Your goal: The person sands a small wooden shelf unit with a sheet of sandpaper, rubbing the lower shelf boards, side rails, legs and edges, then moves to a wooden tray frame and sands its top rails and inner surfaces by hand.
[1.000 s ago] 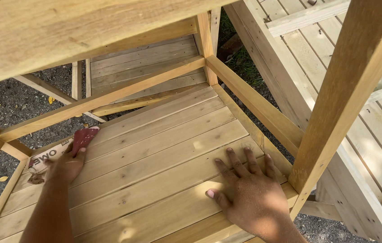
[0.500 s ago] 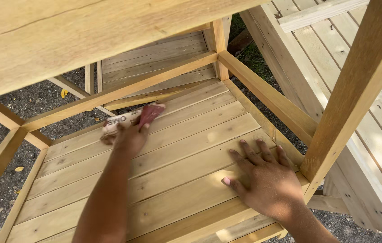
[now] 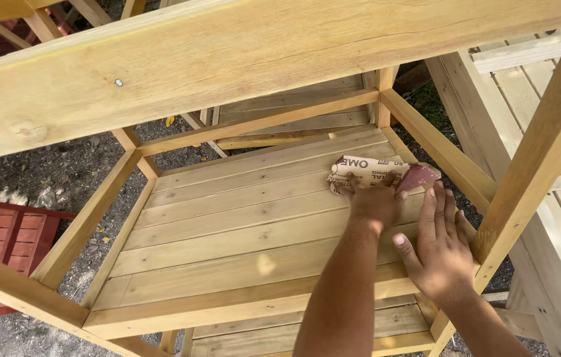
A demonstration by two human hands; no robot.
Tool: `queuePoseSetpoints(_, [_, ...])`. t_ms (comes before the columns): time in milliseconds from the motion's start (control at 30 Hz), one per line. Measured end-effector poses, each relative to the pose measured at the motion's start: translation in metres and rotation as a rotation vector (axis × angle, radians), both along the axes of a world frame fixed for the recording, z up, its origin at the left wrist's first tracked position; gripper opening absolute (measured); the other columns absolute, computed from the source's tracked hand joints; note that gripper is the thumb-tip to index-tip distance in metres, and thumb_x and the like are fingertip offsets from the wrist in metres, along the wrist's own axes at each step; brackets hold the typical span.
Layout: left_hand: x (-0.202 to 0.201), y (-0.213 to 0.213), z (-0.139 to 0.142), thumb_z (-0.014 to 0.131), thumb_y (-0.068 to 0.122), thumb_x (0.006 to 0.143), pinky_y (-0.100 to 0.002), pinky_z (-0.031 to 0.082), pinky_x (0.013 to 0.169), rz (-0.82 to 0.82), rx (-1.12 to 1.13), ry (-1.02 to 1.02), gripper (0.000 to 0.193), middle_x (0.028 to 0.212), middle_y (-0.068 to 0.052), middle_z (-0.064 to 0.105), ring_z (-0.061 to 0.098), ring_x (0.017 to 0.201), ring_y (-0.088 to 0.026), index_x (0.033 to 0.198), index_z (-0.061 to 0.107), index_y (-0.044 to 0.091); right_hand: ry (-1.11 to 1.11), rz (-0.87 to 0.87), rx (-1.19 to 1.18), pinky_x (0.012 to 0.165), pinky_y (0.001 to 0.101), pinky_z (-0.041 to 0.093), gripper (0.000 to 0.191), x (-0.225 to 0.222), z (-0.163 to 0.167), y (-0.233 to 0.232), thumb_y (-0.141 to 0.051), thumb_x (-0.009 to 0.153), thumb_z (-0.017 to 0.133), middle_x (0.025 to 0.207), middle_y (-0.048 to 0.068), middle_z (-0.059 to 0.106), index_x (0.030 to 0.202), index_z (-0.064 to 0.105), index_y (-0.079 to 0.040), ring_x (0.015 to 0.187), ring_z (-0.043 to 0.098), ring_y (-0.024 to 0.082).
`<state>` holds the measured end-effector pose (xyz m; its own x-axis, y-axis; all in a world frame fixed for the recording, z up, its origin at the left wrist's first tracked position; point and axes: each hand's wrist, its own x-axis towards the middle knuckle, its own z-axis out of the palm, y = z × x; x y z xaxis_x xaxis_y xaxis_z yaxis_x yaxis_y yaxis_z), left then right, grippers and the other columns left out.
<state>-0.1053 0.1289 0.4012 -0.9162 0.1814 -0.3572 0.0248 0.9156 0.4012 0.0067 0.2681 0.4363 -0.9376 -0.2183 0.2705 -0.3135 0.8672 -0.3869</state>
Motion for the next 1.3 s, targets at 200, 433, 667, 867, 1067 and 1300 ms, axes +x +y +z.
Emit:
queuePoseSetpoints(200, [0.121,-0.280,0.053,0.024,0.055,0.104,-0.077,-0.001,0.116,0.470,-0.352,-0.221,0.056,0.151,-0.005,0.052,0.002,0.154,-0.054,0.159,0.030,0.043,-0.116,0.032,-0.004,0.119,0.0582,0.013,0.094,-0.007,-0.006,0.000,-0.052,0.095,0.045,0.166,0.025,0.010,0.159,0.004,0.003,0.153,0.009,0.044])
queuePoseSetpoints(433, [0.112,-0.183,0.048,0.033,0.053,0.100,-0.083,-0.012,0.109,0.483,-0.260,-0.129,0.057,0.168,0.014,0.029,-0.005,0.149,-0.066,0.154,0.038,0.037,-0.094,0.104,-0.116,0.122,0.0557,0.017,0.088,-0.009,-0.007,-0.005,-0.047,0.099,0.046,0.164,0.028,0.021,0.160,0.007,0.002,0.153,0.017,0.046])
queuePoseSetpoints(667, [0.106,-0.042,0.009,0.039,0.053,0.105,-0.083,-0.001,0.116,0.102,-0.056,-0.077,0.059,0.155,-0.001,0.050,0.012,0.155,-0.057,0.159,0.042,0.031,-0.186,0.044,-0.280,0.123,0.0558,0.019,0.083,-0.009,-0.004,0.006,-0.043,0.101,0.047,0.163,0.028,0.024,0.162,0.011,0.000,0.154,0.019,0.045])
queuePoseSetpoints(867, [0.193,-0.273,0.089,0.023,0.063,0.103,-0.077,0.008,0.117,0.497,-0.528,-0.201,0.057,0.158,-0.009,0.044,0.016,0.154,-0.046,0.157,0.031,0.049,-0.501,0.046,0.359,0.124,0.0557,0.010,0.076,-0.020,0.013,-0.015,-0.063,0.098,0.031,0.166,0.002,0.024,0.160,0.020,-0.019,0.154,0.017,0.027])
queuePoseSetpoints(1067, [0.144,-0.323,0.039,0.035,0.066,0.095,-0.085,0.000,0.110,0.749,-0.481,-0.121,0.073,0.157,-0.007,0.048,0.007,0.155,-0.054,0.163,0.028,0.038,-0.591,0.052,0.545,0.122,0.0582,0.007,0.075,-0.014,0.026,-0.022,-0.069,0.096,0.028,0.169,-0.004,0.019,0.159,0.029,-0.028,0.153,0.014,0.025])
queuePoseSetpoints(1300, [-0.030,-0.197,-0.040,0.034,0.065,0.104,-0.059,0.030,0.117,0.463,-0.124,0.053,0.069,0.137,-0.026,0.061,0.055,0.132,-0.045,0.142,0.060,0.013,-0.550,0.008,0.550,0.120,0.0599,0.011,0.075,-0.009,0.027,-0.026,-0.069,0.089,0.035,0.167,-0.005,0.021,0.156,0.034,-0.034,0.153,0.015,0.028])
